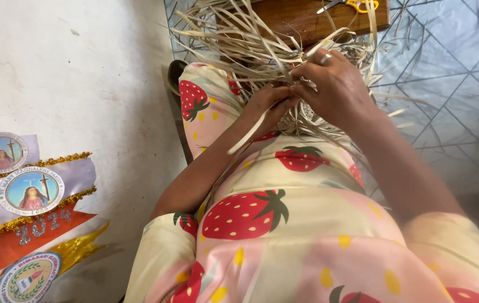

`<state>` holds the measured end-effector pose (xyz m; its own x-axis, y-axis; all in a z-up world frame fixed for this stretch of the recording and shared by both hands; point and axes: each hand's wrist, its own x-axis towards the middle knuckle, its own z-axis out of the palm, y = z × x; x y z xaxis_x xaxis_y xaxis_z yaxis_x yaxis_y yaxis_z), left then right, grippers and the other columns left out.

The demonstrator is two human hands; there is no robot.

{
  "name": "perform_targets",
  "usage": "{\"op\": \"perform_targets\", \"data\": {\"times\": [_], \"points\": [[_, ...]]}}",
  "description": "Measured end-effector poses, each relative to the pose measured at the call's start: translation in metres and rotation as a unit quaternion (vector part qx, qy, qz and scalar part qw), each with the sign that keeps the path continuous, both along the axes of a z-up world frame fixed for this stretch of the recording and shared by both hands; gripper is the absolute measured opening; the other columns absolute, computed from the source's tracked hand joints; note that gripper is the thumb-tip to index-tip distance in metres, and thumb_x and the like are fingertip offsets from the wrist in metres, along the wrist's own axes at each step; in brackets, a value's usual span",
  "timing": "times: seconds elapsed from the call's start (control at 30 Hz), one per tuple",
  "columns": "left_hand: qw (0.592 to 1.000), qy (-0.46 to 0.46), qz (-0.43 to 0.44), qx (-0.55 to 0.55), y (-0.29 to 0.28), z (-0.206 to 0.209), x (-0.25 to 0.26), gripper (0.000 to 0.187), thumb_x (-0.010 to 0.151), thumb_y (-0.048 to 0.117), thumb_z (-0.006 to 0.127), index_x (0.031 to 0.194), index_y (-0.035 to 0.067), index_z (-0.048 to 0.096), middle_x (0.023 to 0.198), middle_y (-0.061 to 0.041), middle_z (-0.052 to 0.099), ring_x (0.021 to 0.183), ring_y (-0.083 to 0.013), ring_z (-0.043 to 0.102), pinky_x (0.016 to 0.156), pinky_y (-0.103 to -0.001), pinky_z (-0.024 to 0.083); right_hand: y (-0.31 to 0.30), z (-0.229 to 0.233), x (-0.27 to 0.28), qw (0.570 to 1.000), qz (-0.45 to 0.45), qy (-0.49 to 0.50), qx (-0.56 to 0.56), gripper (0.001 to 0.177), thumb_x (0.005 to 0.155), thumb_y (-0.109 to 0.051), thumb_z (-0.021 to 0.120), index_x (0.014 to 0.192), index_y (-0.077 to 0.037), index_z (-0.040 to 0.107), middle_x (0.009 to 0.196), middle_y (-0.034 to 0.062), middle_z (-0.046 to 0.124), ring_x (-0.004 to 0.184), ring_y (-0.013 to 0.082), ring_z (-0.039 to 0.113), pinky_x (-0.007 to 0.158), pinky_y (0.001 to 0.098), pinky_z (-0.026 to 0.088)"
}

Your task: Weaving dried plant fibers into a handcrafted item

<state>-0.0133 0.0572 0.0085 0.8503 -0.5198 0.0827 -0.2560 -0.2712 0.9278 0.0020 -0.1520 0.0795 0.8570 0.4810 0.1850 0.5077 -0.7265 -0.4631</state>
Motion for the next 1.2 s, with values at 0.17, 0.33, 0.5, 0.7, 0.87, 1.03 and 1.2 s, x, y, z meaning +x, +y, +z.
{"op": "perform_targets", "data": {"times": [0.17, 0.33, 0.5, 0.7, 0.87, 1.03, 1.2], "points": [[0.999, 0.031, -0.016, -0.034, 0.005, 0.011, 0.000, 0.017, 0.101, 0.017, 0.062, 0.086, 0.011, 0.062, 0.076, 0.001, 0.053, 0.073, -0.0112, 0.044, 0.065, -0.032, 0.037, 0.002, 0.008, 0.015, 0.985, 0.090, 0.076, 0.128, 0.010, 0.097, -0.005, 0.078, 0.106, -0.005, 0.076, 0.103, 0.0122, 0.064, 0.083, 0.0291, 0.065, 0.073, 0.0419, 0.051], [0.998, 0.020, -0.027, -0.054, 0.004, 0.024, -0.003, 0.022, 0.107, 0.024, 0.054, 0.089, 0.011, 0.052, 0.077, -0.001, 0.047, 0.071, -0.0161, 0.042, 0.065, -0.035, 0.036, 0.001, -0.001, 0.016, 0.986, 0.061, 0.071, 0.135, 0.007, 0.097, 0.000, 0.078, 0.100, -0.003, 0.072, 0.099, 0.0126, 0.064, 0.082, 0.0294, 0.063, 0.071, 0.0429, 0.050], [0.999, 0.035, 0.024, -0.024, -0.004, 0.010, -0.009, 0.026, 0.106, 0.027, 0.050, 0.084, 0.014, 0.047, 0.076, -0.002, 0.048, 0.071, -0.0149, 0.043, 0.064, -0.038, 0.034, 0.006, -0.012, 0.013, 0.995, 0.019, 0.055, 0.077, 0.010, 0.099, -0.002, 0.081, 0.098, -0.002, 0.071, 0.097, 0.0131, 0.066, 0.084, 0.0305, 0.065, 0.064, 0.0425, 0.053], [0.981, 0.147, 0.120, -0.050, -0.012, 0.016, -0.015, 0.011, 0.097, 0.019, 0.063, 0.094, 0.011, 0.069, 0.081, 0.006, 0.058, 0.079, -0.0062, 0.047, 0.066, -0.028, 0.042, 0.006, -0.018, -0.004, 0.996, -0.024, 0.002, 0.088, 0.018, 0.104, -0.011, 0.085, 0.104, -0.002, 0.068, 0.096, 0.0152, 0.066, 0.080, 0.0318, 0.064, 0.058, 0.0445, 0.051], [0.980, 0.057, 0.167, -0.090, -0.006, 0.004, -0.008, 0.027, 0.094, 0.027, 0.077, 0.082, 0.003, 0.070, 0.066, -0.019, 0.065, 0.066, -0.0190, 0.063, 0.064, -0.039, 0.055, -0.007, 0.002, -0.059, 0.994, -0.075, 0.058, 0.047, 0.033, 0.100, -0.037, 0.082, 0.101, -0.007, 0.069, 0.088, 0.0171, 0.069, 0.079, 0.0387, 0.072, 0.072, 0.0511, 0.056], [0.981, -0.006, 0.150, -0.121, -0.008, 0.015, 0.005, 0.023, 0.097, 0.023, 0.076, 0.079, 0.009, 0.071, 0.064, -0.010, 0.066, 0.062, -0.0131, 0.062, 0.061, -0.026, 0.052, 0.004, -0.032, -0.067, 0.993, -0.062, 0.091, -0.034, 0.036, 0.090, -0.037, 0.081, 0.094, -0.005, 0.064, 0.085, 0.0202, 0.069, 0.081, 0.0442, 0.072, 0.075, 0.0557, 0.055], [0.979, 0.043, 0.159, -0.118, -0.014, 0.012, 0.009, 0.050, 0.097, 0.036, 0.076, 0.082, -0.012, 0.072, 0.065, -0.032, 0.067, 0.059, -0.0402, 0.066, 0.066, -0.048, 0.053, 0.003, -0.087, -0.059, 0.994, -0.069, 0.039, -0.073, 0.039, 0.077, -0.041, 0.085, 0.093, -0.013, 0.063, 0.094, 0.0104, 0.065, 0.086, 0.0372, 0.072, 0.078, 0.0499, 0.057]]}}
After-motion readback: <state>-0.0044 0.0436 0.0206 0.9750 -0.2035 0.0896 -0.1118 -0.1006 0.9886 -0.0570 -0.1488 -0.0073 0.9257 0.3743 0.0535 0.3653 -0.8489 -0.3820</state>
